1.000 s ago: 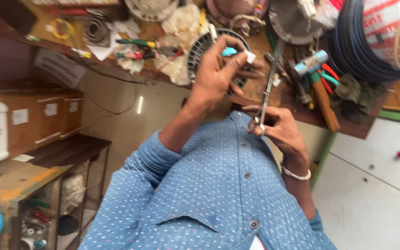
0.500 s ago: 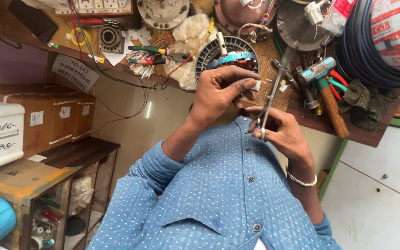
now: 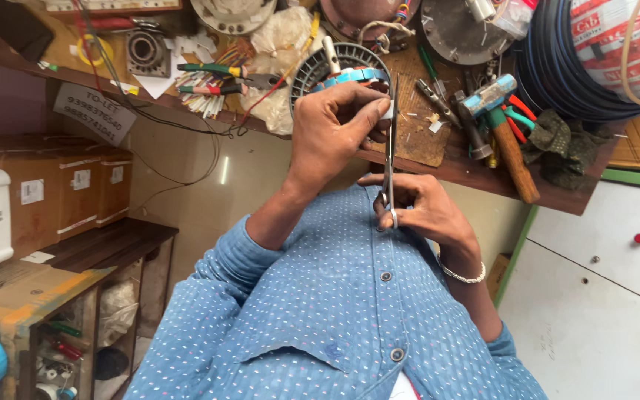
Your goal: The person is repairing an electrical motor stator by hand. They repeatedly cut small white insulating strips with scissors, fold them, and insert them into the slots of the stator. They also use a screwdriver to adjust the copper windings.
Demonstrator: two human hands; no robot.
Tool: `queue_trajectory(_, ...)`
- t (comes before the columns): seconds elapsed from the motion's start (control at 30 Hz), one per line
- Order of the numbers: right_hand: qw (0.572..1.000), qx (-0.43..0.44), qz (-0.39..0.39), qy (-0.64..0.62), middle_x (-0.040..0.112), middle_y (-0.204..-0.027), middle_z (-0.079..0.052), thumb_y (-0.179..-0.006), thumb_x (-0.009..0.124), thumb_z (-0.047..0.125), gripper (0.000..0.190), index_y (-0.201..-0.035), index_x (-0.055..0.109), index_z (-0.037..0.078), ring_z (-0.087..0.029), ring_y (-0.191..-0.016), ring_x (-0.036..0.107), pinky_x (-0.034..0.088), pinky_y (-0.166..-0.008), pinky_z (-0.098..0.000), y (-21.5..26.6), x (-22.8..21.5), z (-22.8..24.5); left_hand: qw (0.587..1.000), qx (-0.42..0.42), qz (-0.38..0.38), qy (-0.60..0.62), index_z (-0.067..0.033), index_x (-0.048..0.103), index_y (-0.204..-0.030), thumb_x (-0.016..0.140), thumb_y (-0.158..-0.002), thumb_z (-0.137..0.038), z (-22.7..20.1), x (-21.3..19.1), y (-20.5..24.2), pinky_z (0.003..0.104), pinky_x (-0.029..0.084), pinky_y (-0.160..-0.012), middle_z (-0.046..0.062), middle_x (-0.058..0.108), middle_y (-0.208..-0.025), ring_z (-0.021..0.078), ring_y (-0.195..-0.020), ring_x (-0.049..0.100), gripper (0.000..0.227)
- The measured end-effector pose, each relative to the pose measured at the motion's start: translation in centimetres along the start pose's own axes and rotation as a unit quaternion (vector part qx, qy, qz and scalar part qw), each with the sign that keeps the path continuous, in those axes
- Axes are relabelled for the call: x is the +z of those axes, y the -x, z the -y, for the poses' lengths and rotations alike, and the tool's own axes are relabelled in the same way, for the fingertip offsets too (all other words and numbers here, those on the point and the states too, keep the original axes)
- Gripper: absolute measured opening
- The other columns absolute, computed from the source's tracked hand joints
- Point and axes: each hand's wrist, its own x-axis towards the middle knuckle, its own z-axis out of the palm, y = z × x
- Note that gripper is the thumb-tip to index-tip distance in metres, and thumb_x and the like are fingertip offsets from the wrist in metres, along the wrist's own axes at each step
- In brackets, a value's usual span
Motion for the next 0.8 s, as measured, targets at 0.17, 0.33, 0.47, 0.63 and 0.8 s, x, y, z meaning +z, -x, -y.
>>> queue_trajectory(0.17, 1.0, -0.02, -0.014, 0.0, 0.063, -0.082, 0.004, -0.073, 0.089, 0.019, 0.068, -0.134, 0.067, -0.002, -0.004, -0.075, 0.057, 0.045, -0.065, -0.0212, 0.3, -0.1, -0.2, 1.0, -0.004, 0.01, -0.018, 0.0014, 0.076, -0.099, 0.071, -0.098, -0.01, 0.0, 0.1, -0.5, 0.022, 0.061, -0.057, 0.007, 0.078, -0.08, 0.009, -0.068, 0.076, 0.013)
queue_trajectory(0.33, 0.996, -0.055, -0.041, 0.06, 0.066, -0.08, 0.002, -0.084, 0.086, 0.018, 0.047, -0.124, 0.074, -0.005, -0.004, -0.076, 0.058, 0.047, -0.067, -0.0221, 0.6, -0.5, -1.5, 0.998, -0.017, 0.056, 0.025, 0.0026, 0.075, -0.103, 0.071, -0.101, -0.01, 1.1, -0.4, -1.7, 0.023, 0.063, -0.059, 0.007, 0.078, -0.081, 0.01, -0.07, 0.077, 0.014)
queue_trajectory(0.47, 0.986, -0.055, -0.146, 0.052, 0.072, -0.082, -0.001, -0.084, 0.081, 0.017, 0.051, -0.129, 0.07, -0.003, -0.006, -0.073, 0.064, 0.051, -0.065, -0.0232, 1.2, -1.6, -3.4, 0.995, -0.042, 0.076, 0.049, 0.0014, 0.072, -0.111, 0.066, -0.103, -0.011, 1.5, -1.4, -2.0, 0.022, 0.058, -0.053, 0.008, 0.077, -0.089, 0.0116, -0.069, 0.075, 0.017)
queue_trajectory(0.63, 0.948, 0.061, -0.268, 0.161, 0.078, -0.088, -0.001, -0.088, 0.077, 0.019, 0.043, -0.128, 0.069, 0.004, -0.005, -0.078, 0.072, 0.056, -0.067, -0.0233, -0.9, -6.7, -7.7, 0.987, -0.056, 0.09, 0.12, -0.0023, 0.065, -0.125, 0.062, -0.102, -0.009, 2.0, -2.8, -0.7, 0.022, 0.057, -0.052, 0.007, 0.074, -0.11, 0.0125, -0.083, 0.078, 0.025)
queue_trajectory(0.8, 0.831, -0.059, -0.32, 0.45, 0.075, -0.093, -0.018, -0.083, 0.088, 0.014, 0.042, -0.118, 0.069, 0.001, -0.029, -0.081, 0.072, 0.056, -0.071, -0.0382, -4.9, -11.7, -12.6, 0.971, -0.137, 0.092, 0.173, -0.0046, 0.064, -0.117, 0.066, -0.099, -0.009, 3.3, -3.7, 1.5, 0.021, 0.052, -0.048, 0.008, 0.078, -0.102, 0.0147, -0.071, 0.076, 0.018)
